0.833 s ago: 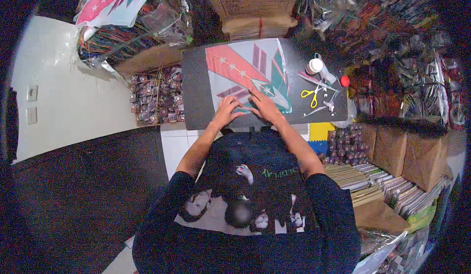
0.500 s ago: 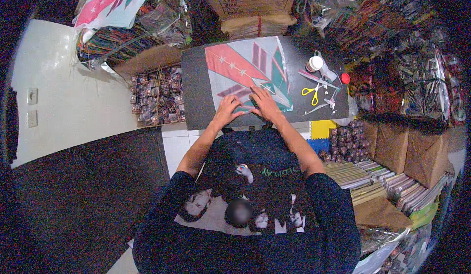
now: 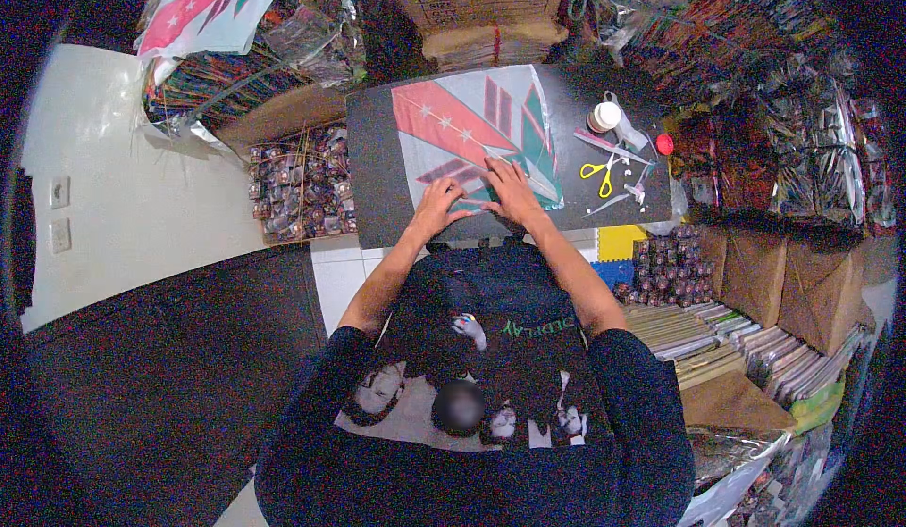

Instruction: Applying glue and folding paper edges to assemble a kite frame.

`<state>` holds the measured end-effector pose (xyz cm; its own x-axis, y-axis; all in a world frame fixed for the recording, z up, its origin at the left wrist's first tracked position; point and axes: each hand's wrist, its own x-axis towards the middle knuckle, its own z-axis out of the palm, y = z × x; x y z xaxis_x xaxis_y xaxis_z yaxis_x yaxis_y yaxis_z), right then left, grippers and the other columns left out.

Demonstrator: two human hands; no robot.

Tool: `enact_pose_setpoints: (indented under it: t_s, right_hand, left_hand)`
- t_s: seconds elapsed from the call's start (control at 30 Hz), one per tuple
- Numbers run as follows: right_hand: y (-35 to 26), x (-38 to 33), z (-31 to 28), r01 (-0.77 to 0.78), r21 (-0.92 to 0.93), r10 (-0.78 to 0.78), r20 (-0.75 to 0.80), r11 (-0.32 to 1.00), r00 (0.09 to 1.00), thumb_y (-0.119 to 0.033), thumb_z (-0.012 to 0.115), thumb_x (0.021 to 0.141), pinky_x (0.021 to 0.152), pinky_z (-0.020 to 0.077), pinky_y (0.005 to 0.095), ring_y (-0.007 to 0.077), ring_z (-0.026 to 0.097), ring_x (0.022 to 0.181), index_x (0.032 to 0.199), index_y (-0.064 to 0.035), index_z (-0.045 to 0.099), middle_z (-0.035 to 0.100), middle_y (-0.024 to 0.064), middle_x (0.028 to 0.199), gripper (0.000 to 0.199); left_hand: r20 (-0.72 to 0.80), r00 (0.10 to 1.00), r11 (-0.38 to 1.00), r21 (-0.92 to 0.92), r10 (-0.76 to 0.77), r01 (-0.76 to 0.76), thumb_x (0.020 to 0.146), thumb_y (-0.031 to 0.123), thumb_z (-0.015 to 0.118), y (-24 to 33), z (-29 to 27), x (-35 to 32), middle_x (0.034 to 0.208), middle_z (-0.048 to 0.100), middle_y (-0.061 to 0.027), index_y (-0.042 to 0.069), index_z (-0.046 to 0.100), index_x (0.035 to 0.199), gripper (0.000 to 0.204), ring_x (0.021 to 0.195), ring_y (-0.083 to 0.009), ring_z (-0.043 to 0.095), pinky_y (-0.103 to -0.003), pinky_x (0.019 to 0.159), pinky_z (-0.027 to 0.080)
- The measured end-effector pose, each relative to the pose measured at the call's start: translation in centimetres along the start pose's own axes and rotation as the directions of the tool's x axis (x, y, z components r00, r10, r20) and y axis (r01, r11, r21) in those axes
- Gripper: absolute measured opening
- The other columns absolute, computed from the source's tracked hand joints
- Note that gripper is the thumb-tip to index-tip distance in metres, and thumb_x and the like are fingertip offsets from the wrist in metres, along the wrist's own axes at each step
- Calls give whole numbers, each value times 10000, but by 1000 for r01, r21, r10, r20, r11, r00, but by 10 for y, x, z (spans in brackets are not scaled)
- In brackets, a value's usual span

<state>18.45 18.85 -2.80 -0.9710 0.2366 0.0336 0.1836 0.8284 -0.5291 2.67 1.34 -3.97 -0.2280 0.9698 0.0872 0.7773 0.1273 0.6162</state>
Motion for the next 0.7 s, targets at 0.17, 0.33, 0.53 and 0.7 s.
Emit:
enact_pose_setpoints:
  t_s: [0.17,0.33,0.53,0.7]
  right_hand:
    - [11,-2,-3,-84,53,90,-135,995,987,-266,767,778,1148,274,529,357,389,1358,1294,-57,483,401,167,1465,625]
    - [19,-9,-15,-164,88,182,-293,983,939,-311,757,799,1110,308,569,373,428,1322,1263,-43,510,440,180,1428,590]
    - [30,-35,-31,-529,126,534,-373,839,759,-297,754,786,1013,407,508,437,488,1198,1232,5,521,490,270,1300,586]
    - [51,-67,-28,-708,149,720,-235,690,653,-328,769,771,907,478,487,453,560,1042,1145,50,580,519,307,1142,565]
  left_hand:
    - [-54,998,998,-49,-29,26,738,280,803,-2,3,1,1087,547,-77,102,619,1021,382,1081,-302,518,-443,904,429]
    - [-105,993,990,-135,-57,43,738,266,801,-2,-3,1,1045,555,-64,97,623,1002,361,1059,-287,523,-437,889,427]
    - [-33,998,997,51,-52,54,683,274,841,2,-7,-5,1098,536,-79,116,604,1040,457,1079,-307,525,-429,897,426]
    - [-93,991,996,1,-94,94,715,292,820,7,-6,-7,1122,519,-82,130,604,1081,455,1107,-308,503,-470,926,399]
